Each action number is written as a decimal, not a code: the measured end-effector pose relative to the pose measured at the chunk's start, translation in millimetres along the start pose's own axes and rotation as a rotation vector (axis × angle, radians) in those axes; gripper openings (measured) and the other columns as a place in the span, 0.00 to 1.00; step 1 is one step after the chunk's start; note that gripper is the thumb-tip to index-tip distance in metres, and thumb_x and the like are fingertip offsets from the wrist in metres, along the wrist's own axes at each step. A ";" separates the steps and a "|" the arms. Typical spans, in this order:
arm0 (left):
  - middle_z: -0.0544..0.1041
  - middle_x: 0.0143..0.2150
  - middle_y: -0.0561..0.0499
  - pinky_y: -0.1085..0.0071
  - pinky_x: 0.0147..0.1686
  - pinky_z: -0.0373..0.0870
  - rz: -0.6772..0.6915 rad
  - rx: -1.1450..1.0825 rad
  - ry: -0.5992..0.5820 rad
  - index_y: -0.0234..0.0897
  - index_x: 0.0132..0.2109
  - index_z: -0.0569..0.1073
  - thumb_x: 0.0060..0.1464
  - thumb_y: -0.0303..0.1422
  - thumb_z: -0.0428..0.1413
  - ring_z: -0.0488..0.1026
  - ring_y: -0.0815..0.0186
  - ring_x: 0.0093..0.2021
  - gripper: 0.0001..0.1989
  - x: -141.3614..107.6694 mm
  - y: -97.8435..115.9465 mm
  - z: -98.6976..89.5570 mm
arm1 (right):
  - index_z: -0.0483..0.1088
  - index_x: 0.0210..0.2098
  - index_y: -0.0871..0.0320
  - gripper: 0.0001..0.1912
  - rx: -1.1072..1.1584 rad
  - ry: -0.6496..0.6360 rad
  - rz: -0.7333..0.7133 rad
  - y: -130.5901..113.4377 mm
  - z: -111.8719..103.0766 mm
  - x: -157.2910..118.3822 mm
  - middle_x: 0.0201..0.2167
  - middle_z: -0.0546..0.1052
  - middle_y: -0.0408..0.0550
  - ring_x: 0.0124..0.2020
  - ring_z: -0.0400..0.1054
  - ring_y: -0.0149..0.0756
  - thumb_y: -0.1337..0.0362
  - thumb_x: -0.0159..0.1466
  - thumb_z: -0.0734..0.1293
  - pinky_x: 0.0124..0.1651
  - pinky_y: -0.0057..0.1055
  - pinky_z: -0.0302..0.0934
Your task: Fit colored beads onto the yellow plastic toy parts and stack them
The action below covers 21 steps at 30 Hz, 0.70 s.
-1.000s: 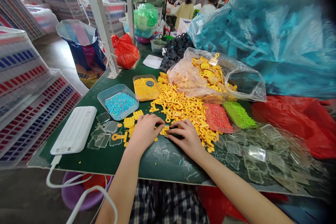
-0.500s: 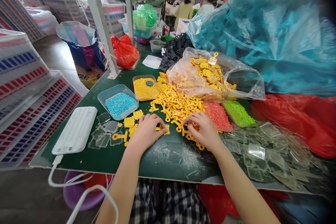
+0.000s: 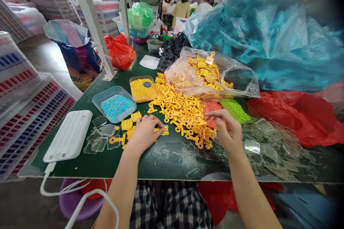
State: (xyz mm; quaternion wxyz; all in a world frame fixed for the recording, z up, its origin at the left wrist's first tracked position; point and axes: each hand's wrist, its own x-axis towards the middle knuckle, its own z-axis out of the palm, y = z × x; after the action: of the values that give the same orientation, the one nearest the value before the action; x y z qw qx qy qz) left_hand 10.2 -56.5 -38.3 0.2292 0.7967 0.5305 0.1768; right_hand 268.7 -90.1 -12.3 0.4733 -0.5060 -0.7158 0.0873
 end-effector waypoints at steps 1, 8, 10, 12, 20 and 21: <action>0.77 0.40 0.50 0.54 0.52 0.59 -0.009 0.002 -0.005 0.40 0.32 0.76 0.57 0.35 0.59 0.69 0.55 0.46 0.06 0.3 1.1 -0.7 | 0.73 0.38 0.53 0.13 -0.017 0.016 0.036 0.1 -6.3 -4.8 0.30 0.75 0.46 0.35 0.69 0.39 0.61 0.68 0.57 0.41 0.36 0.62; 0.77 0.43 0.49 0.52 0.54 0.57 -0.039 -0.001 -0.065 0.41 0.35 0.77 0.58 0.37 0.57 0.68 0.53 0.48 0.07 1.7 8.9 -7.2 | 0.72 0.37 0.53 0.10 -0.227 -0.060 0.070 18.7 -35.9 -51.0 0.29 0.76 0.45 0.33 0.68 0.38 0.63 0.67 0.59 0.37 0.34 0.63; 0.77 0.42 0.49 0.52 0.54 0.57 -0.041 0.003 -0.075 0.41 0.35 0.77 0.57 0.37 0.58 0.68 0.53 0.48 0.07 1.6 8.5 -6.7 | 0.72 0.37 0.53 0.09 -0.271 -0.082 0.052 22.0 -37.7 -62.0 0.30 0.76 0.45 0.34 0.68 0.38 0.65 0.67 0.60 0.38 0.34 0.63; 0.77 0.42 0.50 0.51 0.55 0.56 -0.051 0.006 -0.075 0.41 0.35 0.77 0.56 0.37 0.59 0.68 0.53 0.49 0.06 1.3 8.2 -6.0 | 0.71 0.38 0.53 0.08 -0.305 -0.099 0.037 22.5 -36.2 -68.7 0.32 0.77 0.45 0.37 0.68 0.39 0.66 0.67 0.60 0.40 0.35 0.63; 0.78 0.43 0.49 0.47 0.57 0.52 -0.066 -0.029 -0.001 0.41 0.35 0.76 0.58 0.39 0.56 0.69 0.53 0.48 0.08 1.6 11.8 -8.5 | 0.73 0.39 0.56 0.09 -0.507 -0.165 -0.210 15.0 -5.0 -52.2 0.35 0.77 0.49 0.39 0.66 0.41 0.68 0.67 0.61 0.41 0.37 0.61; 0.78 0.43 0.49 0.47 0.57 0.52 -0.070 -0.024 0.014 0.40 0.35 0.76 0.58 0.38 0.56 0.69 0.53 0.48 0.08 1.8 11.4 -8.2 | 0.73 0.39 0.56 0.08 -0.535 -0.181 -0.232 14.1 -1.3 -48.3 0.36 0.77 0.50 0.39 0.66 0.41 0.67 0.67 0.62 0.41 0.37 0.61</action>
State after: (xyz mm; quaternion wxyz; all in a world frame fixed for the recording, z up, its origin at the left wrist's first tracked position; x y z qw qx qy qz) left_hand 15.2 -57.1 -25.0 0.2413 0.7735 0.5576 0.1805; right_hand 280.6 -122.8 -48.5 0.2641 -0.5179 -0.8056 -0.1140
